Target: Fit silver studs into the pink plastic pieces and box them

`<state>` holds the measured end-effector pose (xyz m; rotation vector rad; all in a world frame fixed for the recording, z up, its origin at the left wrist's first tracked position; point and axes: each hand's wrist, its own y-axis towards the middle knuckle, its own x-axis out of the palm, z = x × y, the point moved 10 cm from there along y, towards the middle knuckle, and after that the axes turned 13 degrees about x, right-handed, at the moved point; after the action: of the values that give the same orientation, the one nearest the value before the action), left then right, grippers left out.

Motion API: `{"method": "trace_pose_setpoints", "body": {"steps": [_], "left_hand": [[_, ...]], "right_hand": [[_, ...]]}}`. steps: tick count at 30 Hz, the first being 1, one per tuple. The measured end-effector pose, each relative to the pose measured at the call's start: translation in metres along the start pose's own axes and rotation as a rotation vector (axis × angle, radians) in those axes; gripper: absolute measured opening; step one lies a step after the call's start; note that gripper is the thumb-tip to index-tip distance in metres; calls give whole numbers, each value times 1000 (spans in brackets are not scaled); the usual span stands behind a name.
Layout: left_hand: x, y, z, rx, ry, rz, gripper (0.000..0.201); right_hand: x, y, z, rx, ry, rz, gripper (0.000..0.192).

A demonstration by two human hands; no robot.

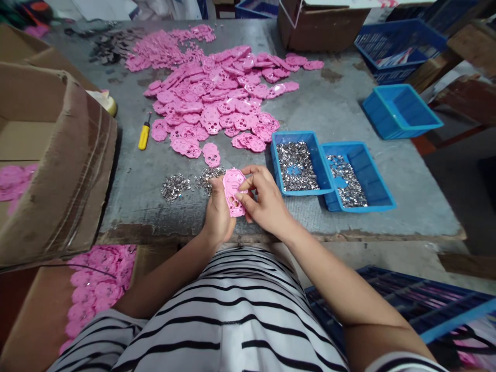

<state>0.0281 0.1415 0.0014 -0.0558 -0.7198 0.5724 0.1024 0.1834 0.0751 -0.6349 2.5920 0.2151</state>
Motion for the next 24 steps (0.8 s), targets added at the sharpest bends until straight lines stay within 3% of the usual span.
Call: {"method": "trace_pose_setpoints", "body": {"steps": [3,6,8,10,12,15,18,24], "left_hand": [[8,1,6,62,22,-105,63],[5,4,6,44,80,-146,68],[0,5,8,50,103,-153,70],[-2,5,7,39,104,-159,72],[-2,4,5,15,101,-172,72],[0,1,3,-16,108,-192,71],[1,0,2,-41,125,-201,71],[0,1,1,-41,126,-216,74]], "right_hand": [[-10,5,6,-4,67,-10,15],[-59,25,26,47,52,161,10],[-100,38,48,165,-187,353,10],[-114,51,72,319,-551,325,12],[-106,59,91,397,-860,175,13],[-83,58,101,421,-1106,-6,18],[-73,53,105,517,-1200,-85,27],[-80,49,106,617,-1270,-124,33]]}}
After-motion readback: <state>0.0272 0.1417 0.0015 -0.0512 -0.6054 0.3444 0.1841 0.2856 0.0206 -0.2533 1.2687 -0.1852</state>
